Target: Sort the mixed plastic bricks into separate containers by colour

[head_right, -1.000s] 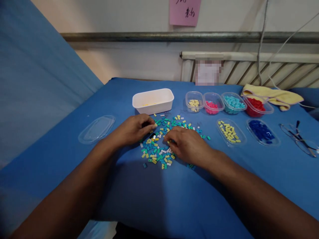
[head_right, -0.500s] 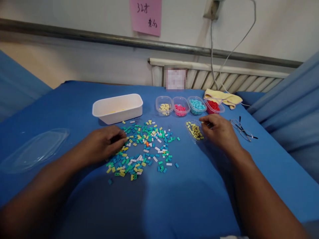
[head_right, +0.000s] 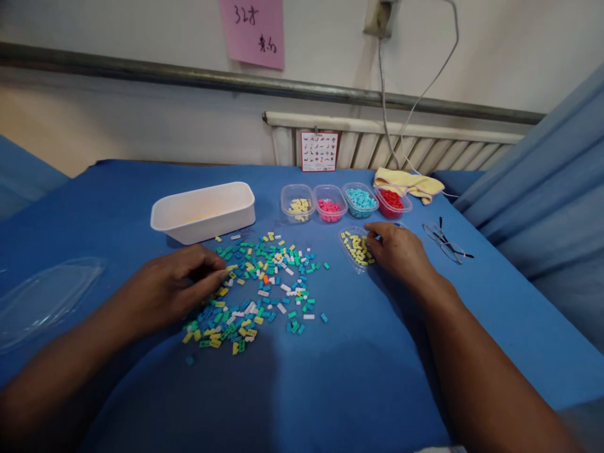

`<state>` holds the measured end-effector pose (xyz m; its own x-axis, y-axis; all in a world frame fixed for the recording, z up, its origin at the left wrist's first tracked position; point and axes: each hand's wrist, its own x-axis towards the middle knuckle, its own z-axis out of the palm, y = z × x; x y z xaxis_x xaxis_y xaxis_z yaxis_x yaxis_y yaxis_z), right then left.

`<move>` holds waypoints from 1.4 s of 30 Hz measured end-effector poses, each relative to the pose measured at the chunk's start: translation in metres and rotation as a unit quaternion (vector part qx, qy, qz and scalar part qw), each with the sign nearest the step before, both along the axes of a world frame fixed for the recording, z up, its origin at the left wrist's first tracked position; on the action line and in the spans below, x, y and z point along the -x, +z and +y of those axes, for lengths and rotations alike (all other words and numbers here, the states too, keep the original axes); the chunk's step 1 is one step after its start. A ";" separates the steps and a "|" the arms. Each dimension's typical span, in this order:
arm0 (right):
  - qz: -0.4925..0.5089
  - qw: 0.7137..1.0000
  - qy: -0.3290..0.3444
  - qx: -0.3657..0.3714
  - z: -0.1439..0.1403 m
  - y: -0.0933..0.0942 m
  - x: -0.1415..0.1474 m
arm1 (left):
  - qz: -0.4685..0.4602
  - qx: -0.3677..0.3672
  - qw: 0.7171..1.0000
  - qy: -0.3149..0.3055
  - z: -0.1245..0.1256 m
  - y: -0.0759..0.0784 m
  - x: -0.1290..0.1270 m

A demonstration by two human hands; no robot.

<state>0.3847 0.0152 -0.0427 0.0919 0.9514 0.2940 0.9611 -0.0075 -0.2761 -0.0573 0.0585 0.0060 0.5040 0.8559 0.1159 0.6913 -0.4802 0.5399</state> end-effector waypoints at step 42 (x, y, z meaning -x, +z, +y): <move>0.222 0.865 0.396 -0.215 -0.062 0.017 0.157 | -0.403 0.432 0.806 0.036 -0.061 -0.014 -0.067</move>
<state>0.2276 -0.0463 -0.0262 -0.3442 0.5790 0.7391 0.4160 0.7998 -0.4328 0.0098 -0.0022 -0.0076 0.5086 0.8165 -0.2731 -0.0426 0.3407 0.9392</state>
